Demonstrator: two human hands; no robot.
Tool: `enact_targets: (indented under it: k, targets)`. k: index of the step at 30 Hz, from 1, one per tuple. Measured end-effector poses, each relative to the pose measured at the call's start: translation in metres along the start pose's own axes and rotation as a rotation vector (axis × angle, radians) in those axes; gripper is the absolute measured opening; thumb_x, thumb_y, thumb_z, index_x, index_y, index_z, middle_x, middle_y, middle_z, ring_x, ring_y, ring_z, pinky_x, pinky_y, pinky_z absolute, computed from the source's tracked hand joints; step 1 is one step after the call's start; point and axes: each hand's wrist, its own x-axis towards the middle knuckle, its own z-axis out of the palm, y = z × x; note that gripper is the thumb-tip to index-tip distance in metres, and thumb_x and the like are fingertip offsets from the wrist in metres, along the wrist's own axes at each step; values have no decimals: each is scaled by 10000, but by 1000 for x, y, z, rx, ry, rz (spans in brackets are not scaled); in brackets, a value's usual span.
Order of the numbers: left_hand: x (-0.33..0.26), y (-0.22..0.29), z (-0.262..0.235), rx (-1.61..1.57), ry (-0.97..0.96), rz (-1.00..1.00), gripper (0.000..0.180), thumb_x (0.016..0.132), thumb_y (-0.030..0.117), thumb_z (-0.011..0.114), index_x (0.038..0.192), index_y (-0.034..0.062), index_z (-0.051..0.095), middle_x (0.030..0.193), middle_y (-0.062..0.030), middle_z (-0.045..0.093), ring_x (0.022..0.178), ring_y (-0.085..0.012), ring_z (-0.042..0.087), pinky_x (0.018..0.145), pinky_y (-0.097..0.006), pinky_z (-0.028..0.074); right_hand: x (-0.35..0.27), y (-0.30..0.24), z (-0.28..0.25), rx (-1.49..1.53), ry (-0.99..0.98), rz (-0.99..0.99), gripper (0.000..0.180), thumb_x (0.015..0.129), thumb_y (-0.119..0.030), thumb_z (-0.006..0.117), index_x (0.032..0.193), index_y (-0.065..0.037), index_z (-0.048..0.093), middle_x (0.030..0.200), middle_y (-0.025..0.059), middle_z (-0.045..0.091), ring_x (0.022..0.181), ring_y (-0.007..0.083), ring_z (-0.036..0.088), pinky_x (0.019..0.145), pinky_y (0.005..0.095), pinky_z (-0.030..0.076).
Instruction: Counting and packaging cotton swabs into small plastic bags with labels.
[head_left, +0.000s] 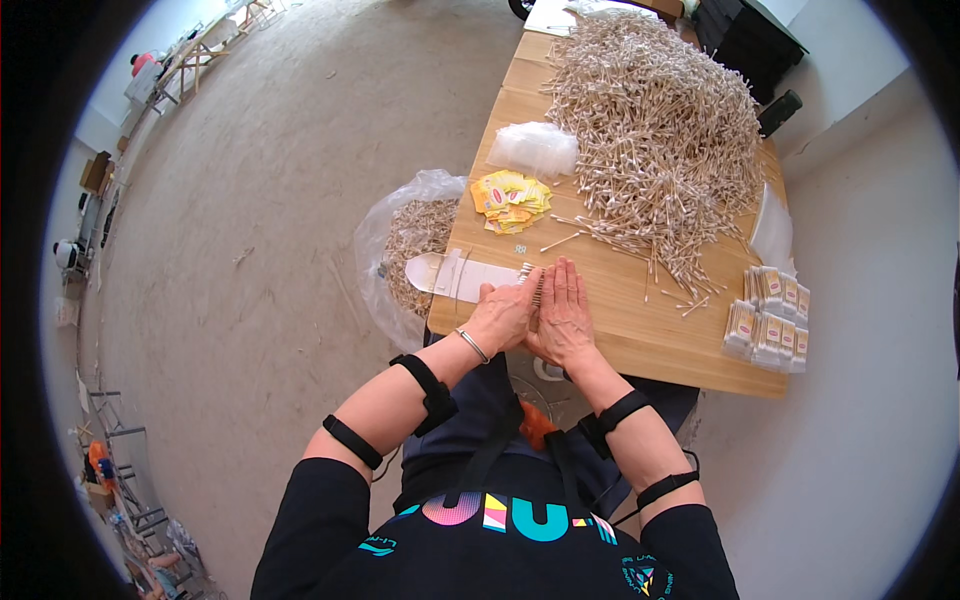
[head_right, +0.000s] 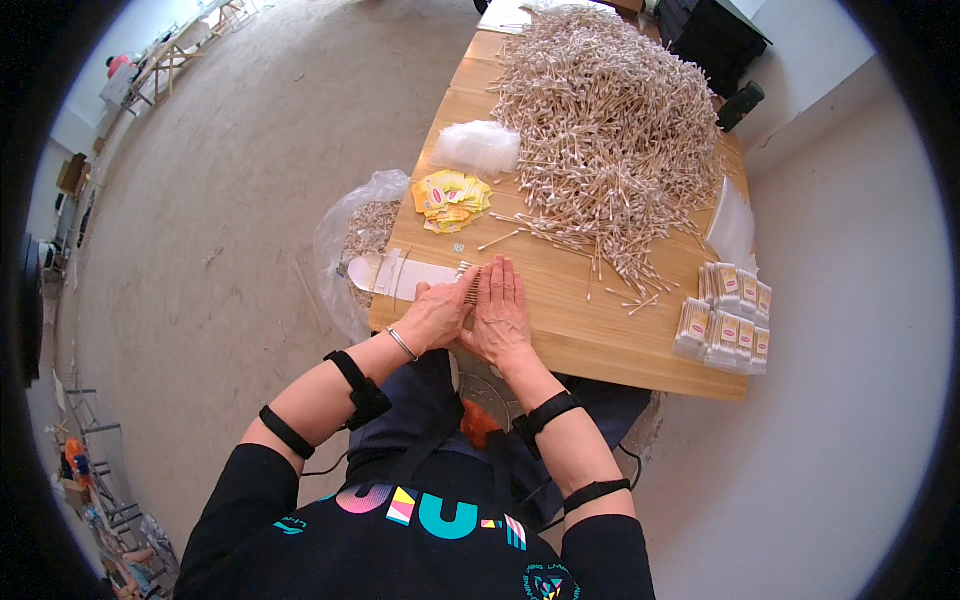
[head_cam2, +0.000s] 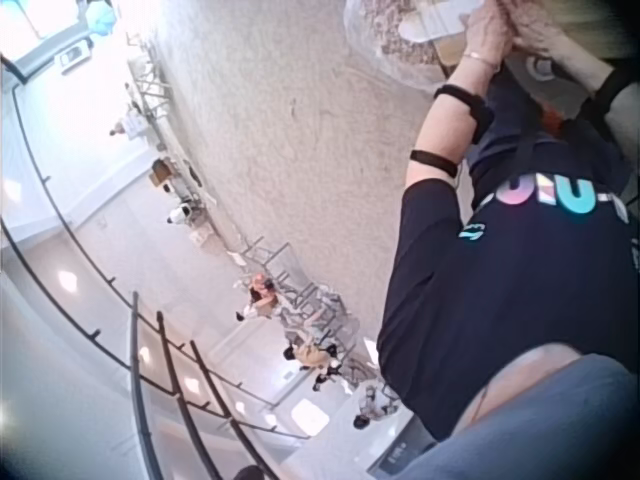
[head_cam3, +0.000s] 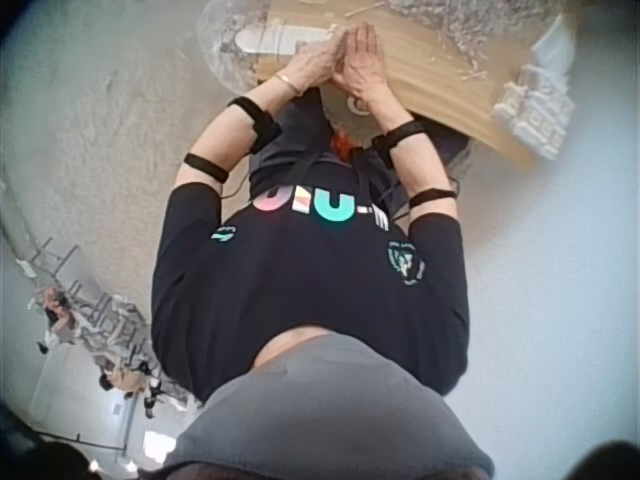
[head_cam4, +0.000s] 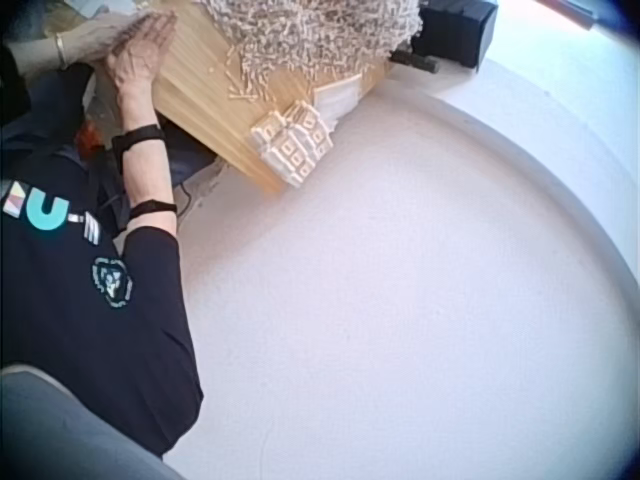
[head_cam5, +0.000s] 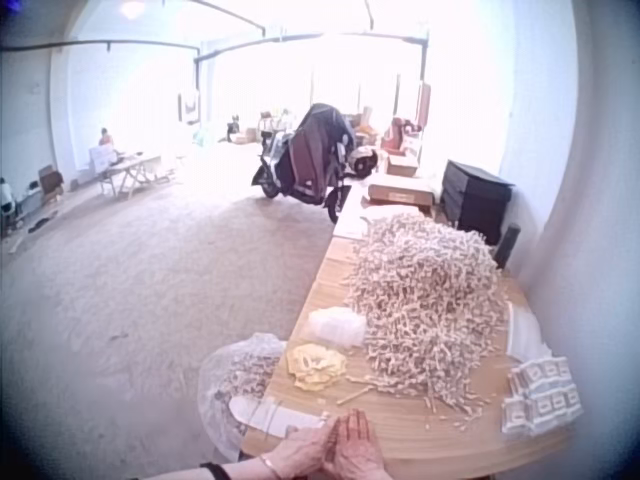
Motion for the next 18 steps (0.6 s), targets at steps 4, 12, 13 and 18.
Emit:
enact_targets:
  k: [4,12,13,18]
  targets:
    - [0,1,0,12,13,-19,574,849,147,555,1343,-11,310,935,-222,634,856,-386,607,751,-458,430,0,-1,-1,-22,-1,-2,863,779,-403,534,1400,100,206,1483,282,151,1411,390,94,1149,460,87]
    - [0,12,-3,91,58,-68,516,850,165,527,1315,-2,380,903,-171,664,825,-328,640,727,-482,395,-5,2,0,-12,-5,-25,898,752,-398,580,1398,100,203,1480,280,158,1406,393,109,1146,466,100]
    - [0,10,-2,102,50,-78,508,853,170,528,1314,9,387,885,-158,668,818,-318,643,722,-482,379,-7,0,-1,29,-18,-38,907,744,-381,595,1400,99,193,1480,283,154,1404,398,114,1145,472,103]
    - [-3,7,2,106,107,-60,463,855,162,531,1281,25,413,840,-142,669,800,-312,644,718,-483,373,-12,-2,-4,48,-51,-48,958,741,-432,614,1409,95,173,1485,277,142,1405,395,111,1146,470,98]
